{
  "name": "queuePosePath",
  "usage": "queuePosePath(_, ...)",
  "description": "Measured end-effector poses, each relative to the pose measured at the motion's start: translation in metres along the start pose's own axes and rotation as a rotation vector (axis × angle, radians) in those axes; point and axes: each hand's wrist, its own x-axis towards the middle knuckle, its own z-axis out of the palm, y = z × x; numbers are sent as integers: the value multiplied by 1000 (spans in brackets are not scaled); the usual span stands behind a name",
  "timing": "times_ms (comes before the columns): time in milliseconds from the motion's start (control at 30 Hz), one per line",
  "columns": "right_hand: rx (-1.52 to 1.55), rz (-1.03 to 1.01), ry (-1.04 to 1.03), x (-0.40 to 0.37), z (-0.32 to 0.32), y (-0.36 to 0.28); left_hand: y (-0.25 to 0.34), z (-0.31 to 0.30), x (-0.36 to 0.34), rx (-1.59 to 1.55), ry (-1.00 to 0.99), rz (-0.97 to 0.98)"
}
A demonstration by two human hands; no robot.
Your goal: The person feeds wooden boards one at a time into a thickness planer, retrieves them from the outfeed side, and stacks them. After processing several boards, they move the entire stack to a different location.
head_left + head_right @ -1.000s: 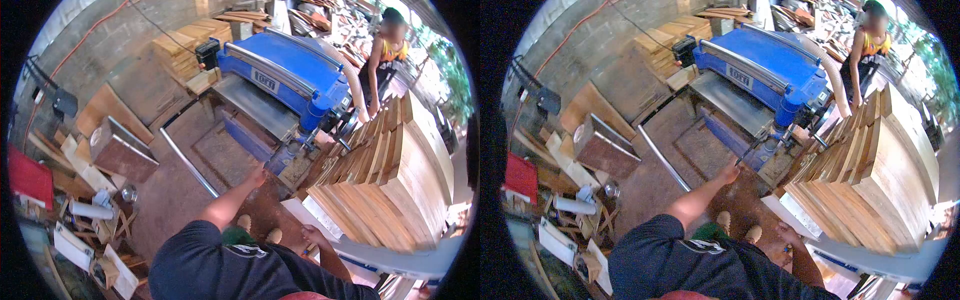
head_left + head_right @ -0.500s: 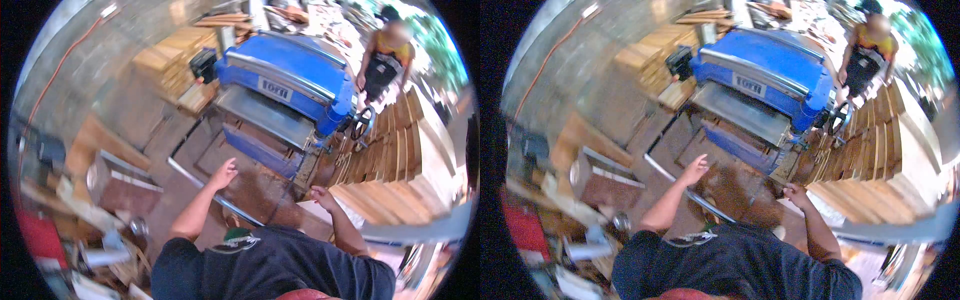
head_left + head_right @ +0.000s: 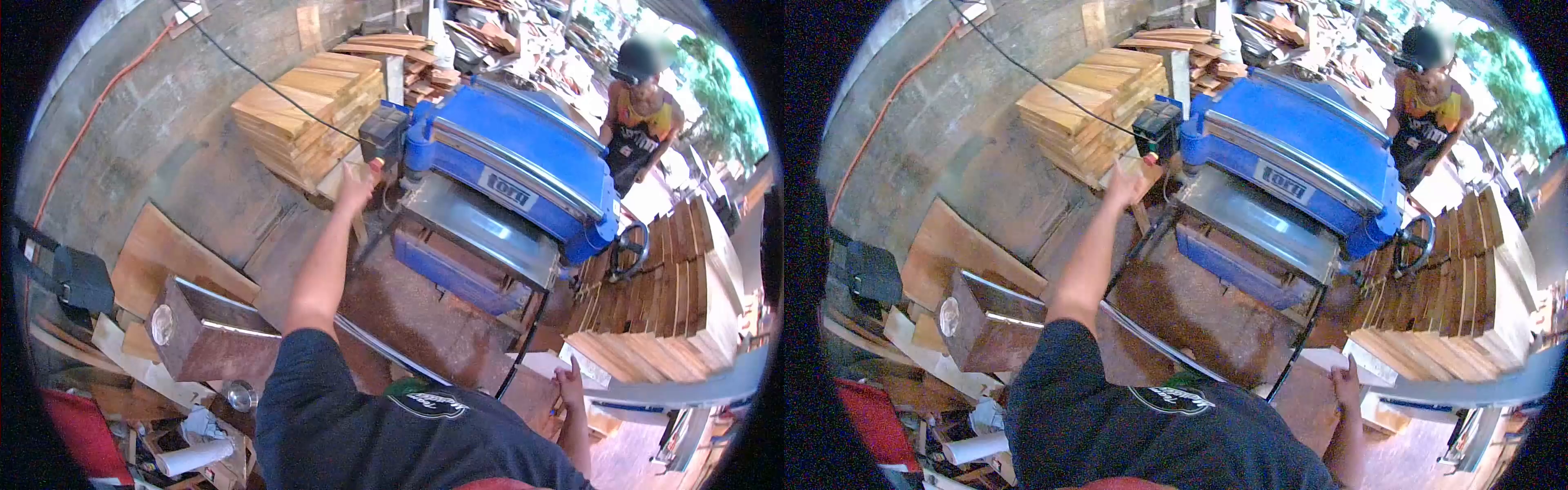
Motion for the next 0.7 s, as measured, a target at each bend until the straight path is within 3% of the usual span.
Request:
queuePosePath(33, -4, 33, 24, -12, 2, -7, 54, -55, 24, -543, -3, -533)
queuePosePath(67, -21, 109, 36, -19, 7, -9, 4, -58, 59, -688, -50, -547)
queuePosePath(100, -22, 201, 76, -32, 10, -14, 11, -67, 68, -709, 119, -563)
queuePosePath(133, -37, 197, 42, -38, 11, -14, -78, -64, 121, -855, -266, -672)
queuePosePath(200, -70, 186, 47, -49, 15, -25, -9, -53, 109, -1031, -210, -473)
queuePosePath(233, -101, 176, 61, -52, 20, -38, 119, -86, 80, -497, -66, -362)
queuePosePath(267, -63, 147, 83, -55, 22, -48, 92, -56, 96, -606, -134, -319)
queuePosePath(300, -38, 105, 82, -52, 20, -56, 112, -58, 98, -351, -499, -288)
queuePosePath(367, -109, 154, 124, -42, 13, -66, 175, -22, 68, -411, -872, -373)
queuePosePath(433, -58, 90, 132, -38, 3, -82, 191, 17, 40, -251, -1274, -163)
queuePosePath(500, -25, 22, 103, -32, -1, -85, 226, 50, 8, -71, -1284, 3)
queuePosePath(667, -23, -139, 37, -14, -40, -87, 270, 108, -97, -229, -1290, -5)
queuePosePath(700, -22, -201, 32, -14, -51, -94, 271, 118, -121, -96, -1336, 64)
